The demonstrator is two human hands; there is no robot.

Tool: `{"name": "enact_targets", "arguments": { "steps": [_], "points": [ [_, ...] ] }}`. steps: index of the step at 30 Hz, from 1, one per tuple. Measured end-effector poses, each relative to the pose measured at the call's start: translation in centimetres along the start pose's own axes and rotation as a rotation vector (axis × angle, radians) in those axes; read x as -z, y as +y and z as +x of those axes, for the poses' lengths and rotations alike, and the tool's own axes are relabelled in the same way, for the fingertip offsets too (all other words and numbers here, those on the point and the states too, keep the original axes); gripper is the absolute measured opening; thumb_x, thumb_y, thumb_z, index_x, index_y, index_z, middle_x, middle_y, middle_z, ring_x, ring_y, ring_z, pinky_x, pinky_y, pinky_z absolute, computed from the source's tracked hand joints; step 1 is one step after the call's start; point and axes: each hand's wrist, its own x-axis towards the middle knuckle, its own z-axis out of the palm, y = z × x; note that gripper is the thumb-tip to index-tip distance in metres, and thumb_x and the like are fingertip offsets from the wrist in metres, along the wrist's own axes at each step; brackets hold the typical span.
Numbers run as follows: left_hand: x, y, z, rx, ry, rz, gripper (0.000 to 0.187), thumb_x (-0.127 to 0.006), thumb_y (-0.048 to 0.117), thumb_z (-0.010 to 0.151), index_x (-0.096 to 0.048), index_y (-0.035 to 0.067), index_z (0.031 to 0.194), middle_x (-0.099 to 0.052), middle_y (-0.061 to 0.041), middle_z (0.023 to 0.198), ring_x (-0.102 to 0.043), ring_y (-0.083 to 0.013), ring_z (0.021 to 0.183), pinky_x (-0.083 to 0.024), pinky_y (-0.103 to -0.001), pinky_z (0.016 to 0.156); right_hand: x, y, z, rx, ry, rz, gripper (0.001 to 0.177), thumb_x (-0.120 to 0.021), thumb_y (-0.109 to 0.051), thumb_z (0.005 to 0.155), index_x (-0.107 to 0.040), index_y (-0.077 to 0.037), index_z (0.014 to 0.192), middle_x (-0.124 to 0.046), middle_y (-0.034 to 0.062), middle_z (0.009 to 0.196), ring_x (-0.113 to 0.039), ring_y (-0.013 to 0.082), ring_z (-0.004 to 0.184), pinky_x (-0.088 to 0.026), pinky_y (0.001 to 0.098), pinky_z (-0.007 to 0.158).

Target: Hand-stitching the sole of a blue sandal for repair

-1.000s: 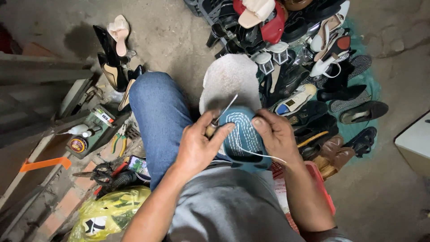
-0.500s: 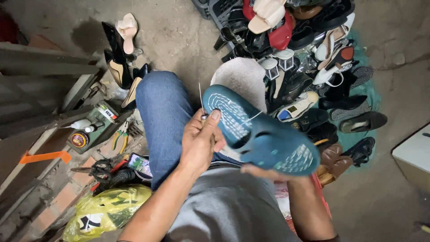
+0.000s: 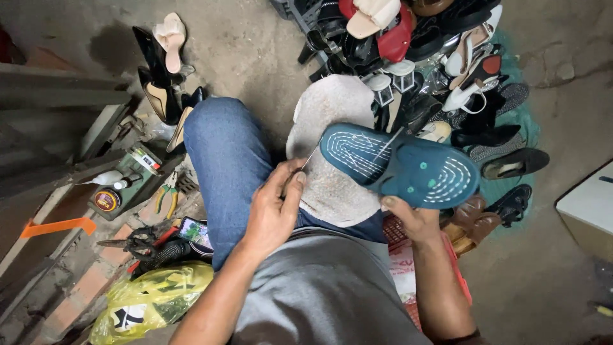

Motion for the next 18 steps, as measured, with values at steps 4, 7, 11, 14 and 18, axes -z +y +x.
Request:
{"name": "enact_targets", "arguments": {
  "steps": [4,7,11,14,18],
  "points": [
    [0.2,0.5,-0.1,-0.044,-0.038,0.09,0.026,-0.058,0.009,0.101,-0.071,0.007,0.124,-0.075,-0.017,0.111,-0.073,-0.04,0.103,-0.058,-0.046,0.087,0.7,1.7,-0.9,-0.043,-0.042,-0.043,0.004,-0.076,0.002,0.086,-0.073,0.003,0.088,-0.075,0.0102,0.082,-0.067,0.0137,0.074,-0.061,0.0355,0.073],
    [-0.1,0.3,0.0,-0.076,-0.087,0.239,0.025,-0.061,0.016,0.101,-0.074,0.015,0.123,-0.075,-0.011,0.101,-0.075,-0.0349,0.093,-0.06,-0.045,0.076,0.3,1.6,-0.8,-0.05,-0.067,0.029,0.004,-0.075,0.001,0.086,-0.073,0.003,0.084,-0.074,0.0131,0.081,-0.07,0.0199,0.074,-0.061,0.0369,0.075],
    [-1.3,-0.3,0.6,-0.128,-0.107,0.376,0.026,-0.058,0.024,0.102,-0.074,0.024,0.123,-0.073,-0.005,0.098,-0.073,-0.0358,0.088,-0.06,-0.046,0.07,1.1,2.3,-1.7,-0.056,-0.046,-0.054,0.006,-0.078,-0.001,0.087,-0.076,0.003,0.091,-0.078,0.0155,0.091,-0.071,0.0177,0.084,-0.062,0.0373,0.076],
    [-1.9,-1.0,0.9,-0.149,-0.1,0.421,0.026,-0.057,0.027,0.103,-0.074,0.027,0.124,-0.071,-0.004,0.097,-0.073,-0.0344,0.086,-0.06,-0.044,0.067,0.9,1.7,-2.2,-0.146,-0.022,-0.056,0.014,-0.077,0.0,0.085,-0.071,0.001,0.097,-0.074,0.0102,0.092,-0.068,0.0177,0.08,-0.057,0.033,0.077],
    [-2.3,-1.6,0.9,-0.164,-0.097,0.46,0.027,-0.057,0.028,0.103,-0.074,0.029,0.124,-0.07,-0.004,0.096,-0.072,-0.0355,0.084,-0.059,-0.045,0.065,1.3,2.5,-3.0,-0.218,0.025,-0.089,0.026,-0.08,-0.002,0.081,-0.065,0.0,0.102,-0.07,0.005,0.092,-0.063,0.0179,0.074,-0.052,0.028,0.076]
  ]
}}
